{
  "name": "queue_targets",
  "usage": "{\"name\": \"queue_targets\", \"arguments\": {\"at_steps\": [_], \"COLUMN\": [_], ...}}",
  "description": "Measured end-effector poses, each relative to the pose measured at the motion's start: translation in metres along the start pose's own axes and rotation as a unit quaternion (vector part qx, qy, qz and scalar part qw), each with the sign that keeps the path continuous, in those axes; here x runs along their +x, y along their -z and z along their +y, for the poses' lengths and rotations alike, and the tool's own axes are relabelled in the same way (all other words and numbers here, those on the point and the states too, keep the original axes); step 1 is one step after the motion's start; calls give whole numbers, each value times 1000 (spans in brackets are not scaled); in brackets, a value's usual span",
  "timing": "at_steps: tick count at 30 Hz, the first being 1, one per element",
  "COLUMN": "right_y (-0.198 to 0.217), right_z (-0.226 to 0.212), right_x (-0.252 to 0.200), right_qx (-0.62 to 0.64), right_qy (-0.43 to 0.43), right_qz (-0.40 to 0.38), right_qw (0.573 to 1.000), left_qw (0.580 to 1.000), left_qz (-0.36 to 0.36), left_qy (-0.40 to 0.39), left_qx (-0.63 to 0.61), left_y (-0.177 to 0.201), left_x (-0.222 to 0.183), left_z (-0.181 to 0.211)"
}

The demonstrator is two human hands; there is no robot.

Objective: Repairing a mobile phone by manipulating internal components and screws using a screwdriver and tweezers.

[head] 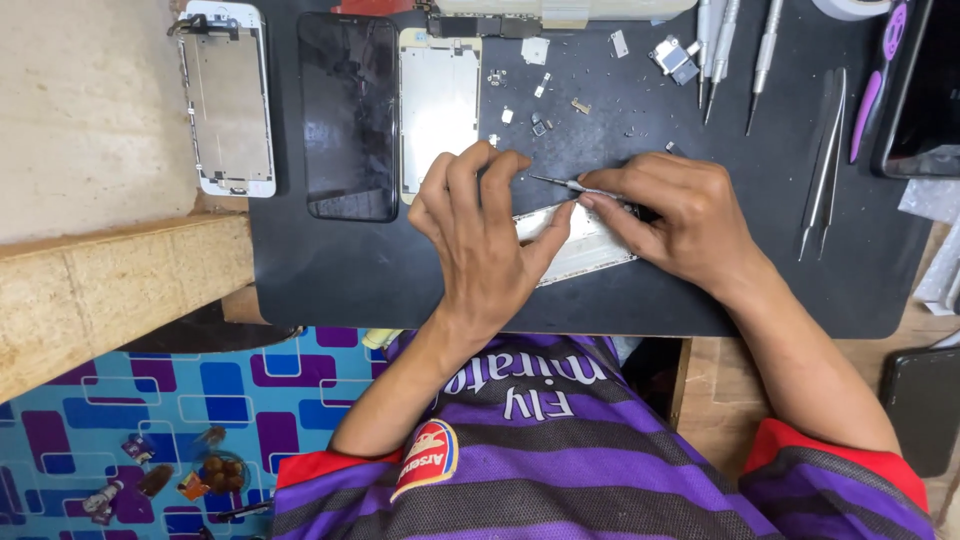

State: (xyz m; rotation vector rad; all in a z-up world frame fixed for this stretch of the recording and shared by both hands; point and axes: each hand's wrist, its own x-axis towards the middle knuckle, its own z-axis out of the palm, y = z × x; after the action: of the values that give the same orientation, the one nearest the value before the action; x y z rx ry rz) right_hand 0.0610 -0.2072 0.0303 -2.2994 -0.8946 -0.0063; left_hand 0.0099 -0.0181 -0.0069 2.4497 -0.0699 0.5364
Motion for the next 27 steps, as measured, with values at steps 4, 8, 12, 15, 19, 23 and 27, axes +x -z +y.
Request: {"name": "queue_targets", "arguments": {"at_steps": [4, 8, 12, 15, 19, 23, 27], "right_y": [-2, -1, 3, 4, 3, 2, 1], "right_z": [0, -3, -7, -8, -5, -6, -4], "right_x": [0, 2, -1, -2, -3, -2, -3], "right_qx": [-10, -6, 0, 0, 2, 5, -1], "right_qy": [0, -2, -27, -35, -21, -31, -29], "right_qz": [0, 2, 15, 26, 27, 23, 27], "right_qw": [1000, 1000, 1000, 999, 999, 999, 999], "left_qw": [1000, 1000, 1000, 1000, 999, 999, 999], "left_qz": [2, -2, -6, -9, -9, -11, -11], "left_qy": [-2, -1, -10, -11, -11, -8, -10], "left_qx": [-5, -11, -21, -28, -29, -34, -36], "left_y": [0, 2, 7, 6, 5, 8, 9], "left_x": [0, 0, 3, 3, 3, 3, 3], "left_z": [-1, -1, 0, 0, 0, 0, 0]}}
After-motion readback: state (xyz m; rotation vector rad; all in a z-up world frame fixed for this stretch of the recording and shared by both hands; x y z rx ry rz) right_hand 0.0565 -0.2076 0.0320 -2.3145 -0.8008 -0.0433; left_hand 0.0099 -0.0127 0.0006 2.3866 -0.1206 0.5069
